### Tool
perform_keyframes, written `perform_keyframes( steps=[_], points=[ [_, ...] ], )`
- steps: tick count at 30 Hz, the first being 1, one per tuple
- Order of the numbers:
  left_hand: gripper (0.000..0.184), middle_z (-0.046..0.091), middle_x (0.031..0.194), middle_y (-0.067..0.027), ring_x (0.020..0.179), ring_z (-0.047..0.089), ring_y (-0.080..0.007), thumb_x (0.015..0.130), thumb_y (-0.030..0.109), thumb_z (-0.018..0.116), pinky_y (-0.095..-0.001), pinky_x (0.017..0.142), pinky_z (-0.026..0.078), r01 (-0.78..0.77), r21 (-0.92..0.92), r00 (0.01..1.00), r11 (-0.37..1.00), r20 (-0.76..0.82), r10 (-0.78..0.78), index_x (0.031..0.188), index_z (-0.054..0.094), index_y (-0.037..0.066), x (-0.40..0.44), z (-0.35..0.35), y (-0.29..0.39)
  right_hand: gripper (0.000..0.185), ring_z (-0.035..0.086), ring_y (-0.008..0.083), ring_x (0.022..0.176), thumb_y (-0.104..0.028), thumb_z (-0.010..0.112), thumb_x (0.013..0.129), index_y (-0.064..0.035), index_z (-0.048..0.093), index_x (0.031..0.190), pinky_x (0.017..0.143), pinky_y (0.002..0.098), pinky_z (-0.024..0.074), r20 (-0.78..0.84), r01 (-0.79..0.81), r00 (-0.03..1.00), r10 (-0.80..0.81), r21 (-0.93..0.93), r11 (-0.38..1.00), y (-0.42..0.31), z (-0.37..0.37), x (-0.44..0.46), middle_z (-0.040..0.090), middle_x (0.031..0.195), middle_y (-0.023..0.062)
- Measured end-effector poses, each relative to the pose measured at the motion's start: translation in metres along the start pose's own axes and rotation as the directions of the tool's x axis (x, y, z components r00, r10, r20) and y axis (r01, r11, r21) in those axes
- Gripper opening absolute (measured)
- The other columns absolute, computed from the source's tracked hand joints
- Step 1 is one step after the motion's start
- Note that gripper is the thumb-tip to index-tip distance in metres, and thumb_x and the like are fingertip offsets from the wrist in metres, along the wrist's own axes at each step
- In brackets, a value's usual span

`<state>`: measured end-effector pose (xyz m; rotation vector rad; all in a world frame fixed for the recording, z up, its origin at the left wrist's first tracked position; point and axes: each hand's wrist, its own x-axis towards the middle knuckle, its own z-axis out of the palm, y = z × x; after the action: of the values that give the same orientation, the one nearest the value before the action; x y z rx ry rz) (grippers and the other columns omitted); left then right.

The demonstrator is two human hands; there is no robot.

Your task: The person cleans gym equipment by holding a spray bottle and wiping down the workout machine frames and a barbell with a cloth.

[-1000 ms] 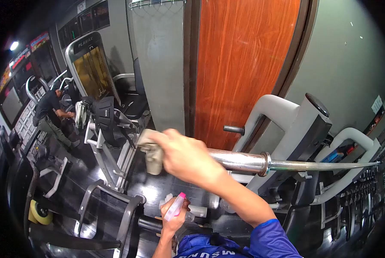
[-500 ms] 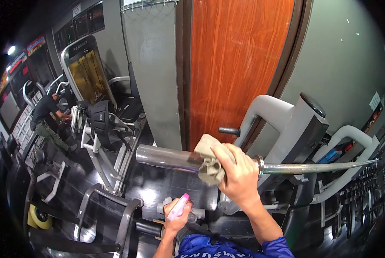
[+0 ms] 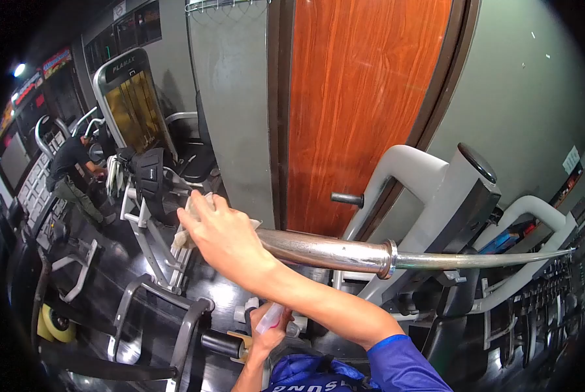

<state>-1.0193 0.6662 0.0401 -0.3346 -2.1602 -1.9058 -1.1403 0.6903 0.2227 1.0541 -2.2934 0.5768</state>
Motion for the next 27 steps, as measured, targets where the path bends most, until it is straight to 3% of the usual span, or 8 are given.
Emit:
perform_keyframes(
  steps=[3, 6, 10, 11, 13, 19, 23, 27],
  points=[
    [0.011, 0.068, 0.072, -0.0088, 0.058, 0.065, -0.0146, 0.09, 0.009, 0.066, -0.0265, 0.053, 0.05, 0.035, -0.015, 0.999, 0.999, -0.009, -0.035, 0.089, 0.066, -0.003, -0.001, 0.005, -0.001, 0.039, 0.061, 0.032, 0.103, -0.005, 0.055, 0.081, -0.008, 0.055, 0.119, 0.074, 0.0402, 0.0581, 0.094, -0.054, 0.994, 0.049, 0.058, 0.997, 0.003, -0.014, -0.013, 0.054, 0.118, 0.0161],
    [0.009, 0.068, 0.073, -0.0078, 0.058, 0.066, -0.0144, 0.09, 0.008, 0.065, -0.0269, 0.053, 0.05, 0.068, -0.047, 0.997, 0.997, -0.026, -0.07, 0.088, 0.066, -0.001, 0.003, 0.002, 0.008, 0.04, 0.063, 0.0326, 0.102, -0.003, 0.053, 0.082, -0.0106, 0.056, 0.12, 0.081, 0.0416, 0.0559, 0.044, -0.135, 0.99, 0.133, 0.049, 0.99, 0.015, -0.049, -0.049, 0.054, 0.127, 0.0147],
    [0.008, 0.067, 0.073, -0.0066, 0.059, 0.067, -0.0154, 0.088, 0.008, 0.065, -0.0277, 0.054, 0.05, -0.067, 0.139, 0.998, 0.988, -0.001, 0.067, 0.088, 0.066, 0.0, 0.006, -0.01, -0.007, 0.047, 0.066, 0.0291, 0.099, 0.0, 0.06, 0.074, -0.0161, 0.061, 0.119, 0.082, 0.0394, 0.0556, 0.048, -0.416, 0.906, 0.42, -0.079, 0.906, 0.038, -0.126, -0.104, 0.063, 0.118, 0.0091],
    [0.008, 0.067, 0.073, -0.0065, 0.059, 0.067, -0.0155, 0.088, 0.009, 0.065, -0.0279, 0.054, 0.05, -0.025, 0.091, 1.0, 0.995, -0.01, 0.027, 0.087, 0.066, 0.001, 0.008, -0.008, -0.006, 0.047, 0.066, 0.0302, 0.097, 0.001, 0.061, 0.073, -0.0172, 0.063, 0.116, 0.08, 0.0404, 0.0557, 0.031, -0.504, 0.859, 0.511, -0.119, 0.855, 0.042, -0.143, -0.114, 0.063, 0.118, 0.0091],
    [0.008, 0.067, 0.072, -0.0063, 0.058, 0.067, -0.0157, 0.087, 0.009, 0.066, -0.0282, 0.055, 0.05, 0.061, -0.004, 0.998, 0.998, -0.027, -0.061, 0.086, 0.066, 0.001, 0.012, -0.005, -0.003, 0.041, 0.067, 0.0282, 0.088, -0.003, 0.062, 0.072, -0.0161, 0.063, 0.11, 0.075, 0.0392, 0.0545, -0.007, -0.463, 0.886, 0.464, -0.081, 0.883, 0.052, -0.146, -0.124, 0.064, 0.111, 0.0087],
    [0.007, 0.065, 0.067, -0.0052, 0.056, 0.066, -0.0153, 0.086, 0.007, 0.065, -0.0282, 0.054, 0.049, -0.068, 0.133, 0.997, 0.989, 0.039, 0.063, 0.081, 0.066, 0.002, 0.02, -0.001, 0.007, 0.055, 0.062, 0.0286, 0.088, -0.006, 0.067, 0.062, -0.0187, 0.066, 0.116, 0.079, 0.0393, 0.0505, -0.242, -0.269, 0.953, 0.182, -0.398, 0.877, 0.049, -0.115, -0.152, 0.061, 0.113, 0.0111],
    [0.005, 0.065, 0.066, -0.0061, 0.056, 0.066, -0.0159, 0.086, 0.004, 0.065, -0.0283, 0.053, 0.049, -0.124, 0.198, 0.992, 0.972, 0.057, 0.115, 0.081, 0.066, 0.001, 0.019, -0.007, 0.011, 0.056, 0.061, 0.0297, 0.093, -0.007, 0.068, 0.06, -0.0186, 0.067, 0.115, 0.09, 0.0428, 0.0495, -0.277, -0.186, 0.959, 0.059, -0.457, 0.87, 0.043, -0.103, -0.169, 0.06, 0.116, 0.0132],
    [0.004, 0.065, 0.067, -0.0066, 0.056, 0.065, -0.0164, 0.085, 0.002, 0.064, -0.0277, 0.052, 0.049, -0.058, 0.097, 0.998, 0.994, 0.036, 0.055, 0.082, 0.065, 0.0, 0.012, -0.01, 0.003, 0.054, 0.061, 0.0319, 0.098, -0.007, 0.069, 0.06, -0.015, 0.067, 0.114, 0.092, 0.0436, 0.0492, -0.216, -0.276, 0.952, 0.215, -0.312, 0.909, 0.03, -0.107, -0.14, 0.061, 0.115, 0.0145]
  ],
)
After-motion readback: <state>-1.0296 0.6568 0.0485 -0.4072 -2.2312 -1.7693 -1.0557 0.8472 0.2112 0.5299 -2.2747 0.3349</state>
